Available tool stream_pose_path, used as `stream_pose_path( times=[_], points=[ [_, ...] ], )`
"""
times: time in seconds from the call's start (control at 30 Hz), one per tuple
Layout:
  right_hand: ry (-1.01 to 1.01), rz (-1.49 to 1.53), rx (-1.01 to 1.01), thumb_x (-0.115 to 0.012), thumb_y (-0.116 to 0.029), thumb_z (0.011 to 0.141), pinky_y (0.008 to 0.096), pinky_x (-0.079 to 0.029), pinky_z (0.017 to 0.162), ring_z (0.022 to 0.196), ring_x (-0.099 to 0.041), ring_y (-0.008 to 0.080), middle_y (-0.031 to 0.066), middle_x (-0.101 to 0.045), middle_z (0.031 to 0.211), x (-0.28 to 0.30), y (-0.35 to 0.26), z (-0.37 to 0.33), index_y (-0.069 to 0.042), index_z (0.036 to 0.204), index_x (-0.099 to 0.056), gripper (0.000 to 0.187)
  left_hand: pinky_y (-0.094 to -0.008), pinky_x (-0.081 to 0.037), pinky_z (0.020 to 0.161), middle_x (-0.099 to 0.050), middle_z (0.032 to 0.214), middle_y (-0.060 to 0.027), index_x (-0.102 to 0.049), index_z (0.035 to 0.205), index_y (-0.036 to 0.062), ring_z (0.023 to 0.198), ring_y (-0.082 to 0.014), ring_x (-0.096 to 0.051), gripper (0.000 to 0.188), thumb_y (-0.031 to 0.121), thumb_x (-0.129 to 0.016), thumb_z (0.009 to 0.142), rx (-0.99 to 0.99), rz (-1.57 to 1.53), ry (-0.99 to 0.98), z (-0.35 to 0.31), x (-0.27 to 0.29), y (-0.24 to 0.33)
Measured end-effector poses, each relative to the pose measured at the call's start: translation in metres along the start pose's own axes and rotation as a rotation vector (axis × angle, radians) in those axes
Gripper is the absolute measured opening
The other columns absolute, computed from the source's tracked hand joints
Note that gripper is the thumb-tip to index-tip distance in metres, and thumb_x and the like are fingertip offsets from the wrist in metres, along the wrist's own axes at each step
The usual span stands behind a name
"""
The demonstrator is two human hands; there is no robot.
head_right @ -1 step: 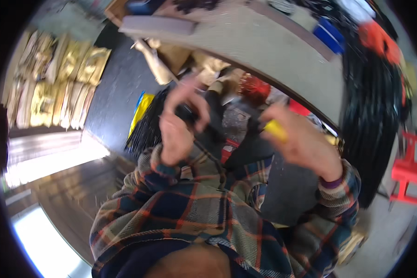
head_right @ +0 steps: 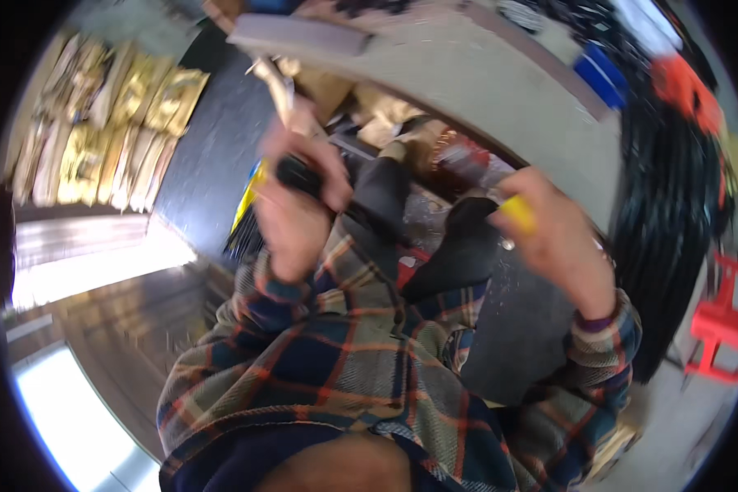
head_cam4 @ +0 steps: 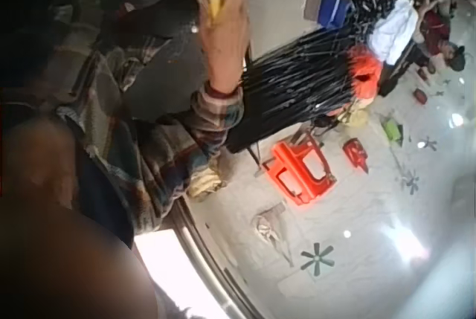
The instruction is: Assembling electrical cable sets by attaching connectors and rings using a crimping tool.
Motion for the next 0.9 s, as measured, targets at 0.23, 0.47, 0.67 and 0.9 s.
stream_pose_path(
  times=[0.23, 0.47, 0.67, 0.9],
  points=[
    [0.135, -0.658, -0.318, -0.054, -0.028, 0.085, 0.0422, -0.046, 0.066, 0.087, -0.056, 0.0353, 0.0124, -0.054, 0.103, 0.002, 0.149, 0.011, -0.009, 0.107, -0.045, 0.030, -0.0186, -0.037, 0.040, -0.044, 0.060, 0.0032, -0.042, 0.120, 0.0060, 0.048, -0.0046, -0.042, 0.049, 0.045, -0.036, 0.092, -0.599, -0.256, 0.008, 0.003, 0.173, 0.183],
    [0.218, -0.763, -0.320, -0.058, -0.024, 0.082, 0.0392, -0.041, 0.085, 0.104, -0.050, 0.0320, 0.0120, -0.052, 0.115, 0.029, 0.136, -0.031, -0.006, 0.110, -0.050, 0.034, -0.0211, -0.037, 0.052, -0.051, 0.064, -0.0010, -0.053, 0.114, 0.0053, 0.054, -0.0085, -0.045, 0.031, 0.021, -0.049, 0.087, 0.002, 0.572, 0.183, 0.016, 0.143, 0.013],
    [0.263, -0.689, -0.507, -0.064, -0.018, 0.074, 0.0399, -0.045, 0.073, 0.089, -0.054, 0.0328, 0.0112, -0.054, 0.099, 0.047, 0.148, -0.062, -0.007, 0.096, -0.053, 0.027, -0.0366, -0.031, 0.099, -0.042, 0.125, -0.0254, -0.024, 0.134, -0.0026, 0.114, -0.0349, -0.044, 0.064, 0.004, -0.056, 0.079, 0.051, 0.929, -0.174, 0.018, 0.137, -0.130],
    [0.366, -0.711, -0.940, -0.060, -0.045, 0.076, 0.0422, -0.045, 0.061, 0.072, -0.058, 0.0328, 0.0136, -0.059, 0.073, 0.073, 0.190, -0.107, -0.005, 0.075, -0.055, 0.040, -0.0212, -0.026, 0.036, -0.044, 0.049, -0.0006, -0.062, 0.084, 0.0150, 0.035, -0.0078, -0.038, 0.032, -0.011, -0.053, 0.066, -0.581, -1.078, -0.808, 0.039, -0.002, 0.123]
  ],
)
Point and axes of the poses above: each hand's wrist, its own z-axis towards the middle knuckle, its own x-axis out of the back of the hand, y = z × x, the point moved 4 cm from there along z, towards the middle knuckle
